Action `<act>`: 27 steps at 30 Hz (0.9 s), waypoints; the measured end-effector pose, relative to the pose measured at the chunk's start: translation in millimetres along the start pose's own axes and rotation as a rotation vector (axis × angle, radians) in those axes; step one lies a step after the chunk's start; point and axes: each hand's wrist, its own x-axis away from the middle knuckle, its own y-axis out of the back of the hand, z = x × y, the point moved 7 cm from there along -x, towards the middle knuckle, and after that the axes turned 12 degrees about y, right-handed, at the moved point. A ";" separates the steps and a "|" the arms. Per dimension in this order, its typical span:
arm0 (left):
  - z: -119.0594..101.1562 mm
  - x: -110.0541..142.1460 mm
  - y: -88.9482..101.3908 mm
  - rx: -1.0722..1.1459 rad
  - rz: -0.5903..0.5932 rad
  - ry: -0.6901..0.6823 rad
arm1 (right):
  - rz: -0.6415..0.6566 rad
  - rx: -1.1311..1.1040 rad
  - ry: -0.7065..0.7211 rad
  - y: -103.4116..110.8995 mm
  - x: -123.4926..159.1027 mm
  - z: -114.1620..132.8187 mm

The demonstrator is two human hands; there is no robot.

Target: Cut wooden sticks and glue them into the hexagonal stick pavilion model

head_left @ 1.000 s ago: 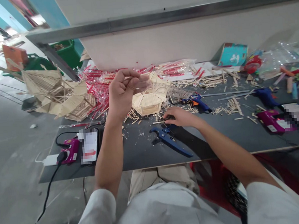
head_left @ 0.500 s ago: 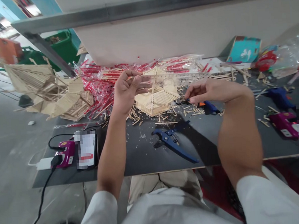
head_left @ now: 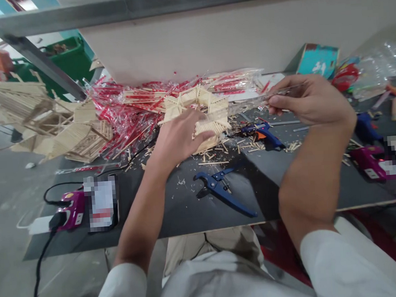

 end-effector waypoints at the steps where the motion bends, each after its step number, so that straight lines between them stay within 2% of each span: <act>1: -2.0 3.2 -5.9 -0.103 0.040 -0.025 | -0.007 -0.005 0.002 6.5 3.0 -2.8; 6: -1.1 9.6 -19.4 -0.357 0.018 -0.024 | -0.127 -0.059 0.024 22.2 10.6 -3.0; 10: 4.1 9.8 -16.6 -0.464 0.046 -0.031 | -0.120 -0.060 0.026 12.6 6.7 1.5; 15: 21.8 8.0 14.1 -0.431 0.083 -0.002 | -0.067 -0.192 0.005 -13.4 -4.8 -5.1; 19: 33.4 7.1 36.9 -0.317 0.208 0.114 | -0.084 -0.318 -0.128 -35.8 -11.9 -28.3; 21: 38.4 5.5 47.8 -0.282 0.174 0.182 | -0.073 -0.340 -0.149 -45.3 -14.7 -38.1; 23: 45.2 2.8 55.8 -0.250 0.081 0.231 | -0.041 -0.328 -0.126 -52.4 -17.2 -44.2; 27: 63.6 -3.9 53.6 -0.156 -0.040 0.268 | 0.042 -0.200 -0.094 -59.0 -18.9 -49.8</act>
